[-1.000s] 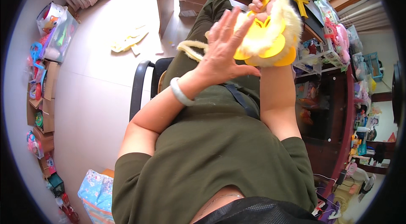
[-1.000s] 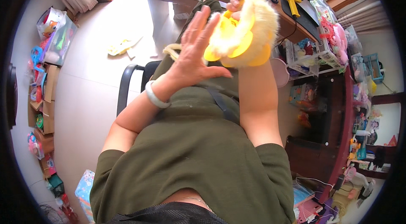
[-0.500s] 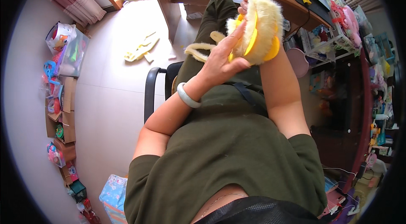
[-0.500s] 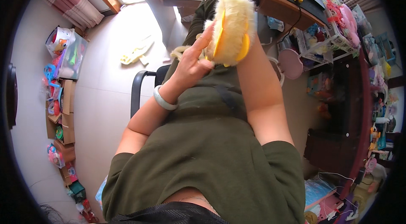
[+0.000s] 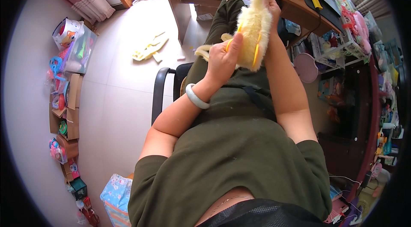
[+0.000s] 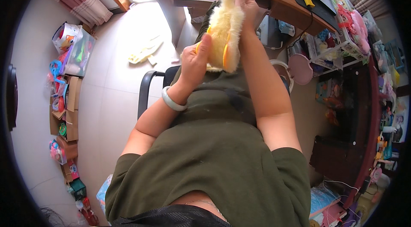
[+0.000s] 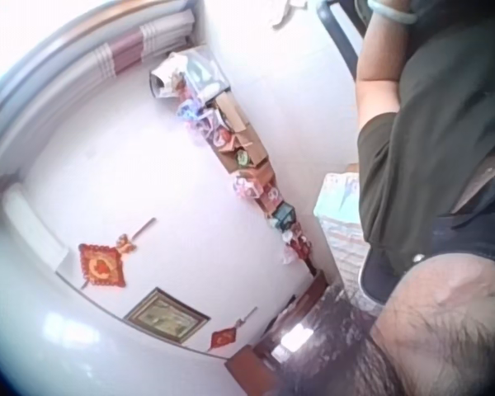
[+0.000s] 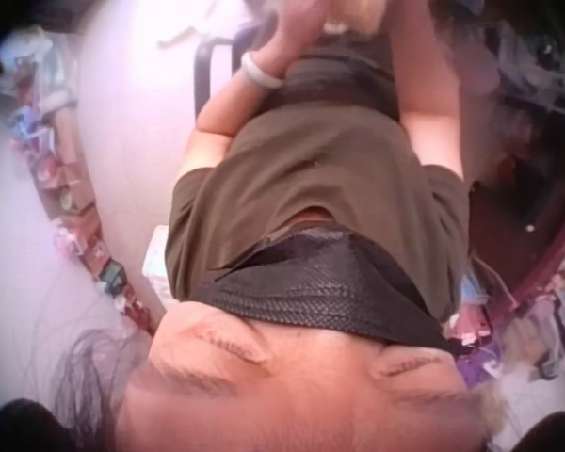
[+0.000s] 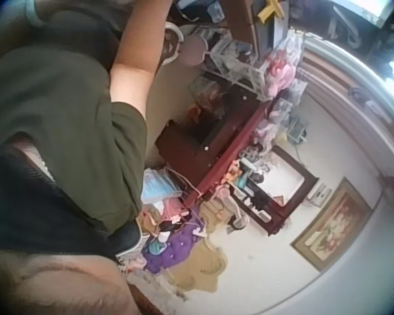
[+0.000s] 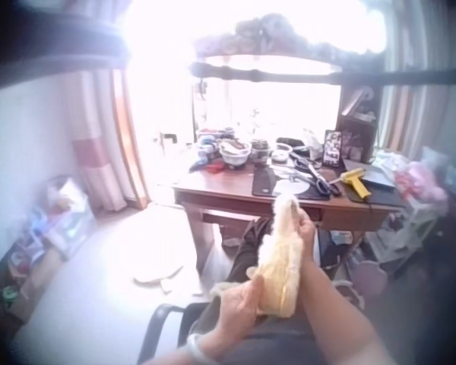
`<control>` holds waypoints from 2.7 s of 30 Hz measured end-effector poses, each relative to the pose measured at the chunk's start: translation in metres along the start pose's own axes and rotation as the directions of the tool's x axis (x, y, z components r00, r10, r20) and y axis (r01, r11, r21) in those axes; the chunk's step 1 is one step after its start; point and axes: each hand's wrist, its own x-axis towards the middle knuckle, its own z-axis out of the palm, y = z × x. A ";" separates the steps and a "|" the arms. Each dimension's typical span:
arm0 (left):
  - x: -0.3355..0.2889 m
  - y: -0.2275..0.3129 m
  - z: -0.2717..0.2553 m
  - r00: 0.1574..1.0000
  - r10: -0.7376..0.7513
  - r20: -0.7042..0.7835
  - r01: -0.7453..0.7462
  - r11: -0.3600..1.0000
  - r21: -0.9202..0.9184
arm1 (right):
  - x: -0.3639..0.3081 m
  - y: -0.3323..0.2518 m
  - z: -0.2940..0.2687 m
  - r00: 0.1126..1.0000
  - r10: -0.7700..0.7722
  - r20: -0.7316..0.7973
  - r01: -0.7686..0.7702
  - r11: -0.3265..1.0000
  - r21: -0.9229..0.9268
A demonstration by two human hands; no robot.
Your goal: The person is seated and crafting a yellow fuzzy headband with a butterfly design. They use a hot glue gun to attach a fuzzy trim to the headband, then use scissors to trim the excess material. The person repeatedly adjusts the trim and applies glue to secure it.
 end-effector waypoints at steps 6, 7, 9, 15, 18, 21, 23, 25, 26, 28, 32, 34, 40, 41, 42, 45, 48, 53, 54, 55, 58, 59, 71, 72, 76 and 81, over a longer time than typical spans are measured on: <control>0.003 0.008 0.022 0.986 0.133 -0.105 -0.137 0.990 -0.039 | 0.001 0.002 -0.002 0.997 -0.029 -0.068 0.021 0.993 -0.114; 0.003 0.008 0.019 0.994 0.089 -0.058 -0.090 0.996 -0.020 | -0.002 0.001 -0.001 0.996 -0.023 -0.089 0.010 0.991 -0.136; 0.008 0.004 0.005 0.996 -0.041 0.076 0.039 0.999 0.021 | -0.005 0.000 0.000 1.000 -0.024 -0.012 0.021 0.977 -0.213; 0.036 -0.008 -0.013 0.956 -0.269 0.120 0.267 0.963 0.026 | -0.011 0.010 -0.002 0.949 0.236 0.210 -0.204 0.965 -0.167; 0.051 -0.008 -0.022 0.946 -0.297 0.130 0.320 0.921 -0.221 | -0.007 0.006 -0.010 0.871 0.413 0.264 -0.425 0.905 -0.012; 0.048 -0.018 -0.024 0.942 -0.259 0.211 0.330 0.823 -0.462 | 0.010 0.005 -0.015 0.872 0.489 0.038 -0.490 0.865 0.105; 0.034 -0.010 -0.025 0.948 -0.192 0.254 0.312 0.717 -0.624 | 0.016 -0.002 -0.026 0.853 0.521 0.027 -0.519 0.842 0.145; 0.012 -0.017 -0.028 0.962 -0.100 0.255 0.257 0.650 -0.715 | 0.018 -0.007 -0.026 0.848 0.527 -0.060 -0.514 0.845 0.149; 0.005 -0.026 -0.031 0.967 -0.051 0.249 0.228 0.608 -0.760 | 0.016 -0.009 -0.025 0.842 0.534 -0.078 -0.519 0.841 0.154; 0.000 -0.040 -0.034 0.968 -0.008 0.251 0.181 0.715 -0.675 | 0.014 -0.012 -0.028 0.828 0.549 -0.119 -0.529 0.833 0.159; 0.000 -0.031 -0.017 0.996 -0.083 0.032 0.088 0.893 -0.442 | 0.008 -0.012 -0.031 0.840 0.539 -0.061 -0.533 0.841 0.091; -0.001 -0.034 -0.018 0.997 -0.079 -0.006 0.071 0.929 -0.364 | 0.007 -0.015 -0.030 0.842 0.538 0.016 -0.538 0.839 0.077; -0.005 -0.015 -0.029 0.990 0.009 -0.140 -0.037 0.978 -0.204 | 0.006 -0.022 -0.046 0.836 0.533 0.128 -0.542 0.838 0.052; -0.006 -0.009 -0.030 0.986 0.025 -0.166 -0.055 0.982 -0.182 | 0.008 -0.023 -0.057 0.846 0.511 0.150 -0.523 0.851 0.051; -0.007 -0.002 -0.030 0.978 0.084 -0.193 -0.087 0.996 -0.007 | 0.008 -0.023 -0.063 0.856 0.488 0.171 -0.502 0.863 0.050; -0.014 0.011 -0.029 0.939 0.271 -0.211 -0.169 0.900 0.402 | -0.004 -0.026 -0.055 0.966 0.258 -0.015 -0.243 0.888 -0.391; -0.015 0.013 -0.031 0.874 0.458 -0.163 -0.310 0.784 0.538 | -0.021 -0.033 -0.048 0.981 0.008 0.193 0.111 0.796 -0.595; -0.014 -0.001 -0.036 0.759 0.651 -0.017 -0.488 0.585 0.648 | -0.058 -0.045 -0.032 0.879 -0.278 0.388 0.477 0.540 -0.694; -0.013 -0.001 -0.037 0.741 0.672 0.007 -0.509 0.555 0.658 | -0.064 -0.045 -0.034 0.883 -0.321 0.343 0.468 0.546 -0.695; -0.012 0.000 -0.036 0.720 0.693 0.030 -0.535 0.527 0.661 | -0.070 -0.045 -0.038 0.883 -0.365 0.297 0.461 0.546 -0.700; -0.016 0.002 -0.028 0.784 0.619 -0.045 -0.475 0.646 0.598 | -0.079 -0.042 -0.051 0.936 -0.279 0.214 0.352 0.731 -0.585; -0.017 0.004 -0.026 0.822 0.563 -0.089 -0.426 0.710 0.560 | -0.084 -0.046 -0.052 0.962 -0.154 0.226 0.258 0.790 -0.557; -0.009 -0.003 -0.032 0.964 -0.233 0.128 0.257 0.691 -0.676 | -0.106 -0.062 -0.032 0.866 0.230 0.443 0.331 0.400 -0.854; -0.010 0.000 -0.031 0.969 -0.204 0.138 0.242 0.679 -0.694 | -0.106 -0.063 -0.033 0.874 0.223 0.432 0.323 0.396 -0.859; -0.011 0.000 -0.027 0.976 -0.153 0.153 0.215 0.762 -0.610 | -0.108 -0.067 -0.030 0.884 0.163 0.438 0.368 0.334 -0.868; -0.010 -0.006 -0.028 0.967 -0.174 0.185 0.251 0.764 -0.594 | -0.103 -0.058 -0.038 0.907 0.210 0.365 0.231 0.477 -0.848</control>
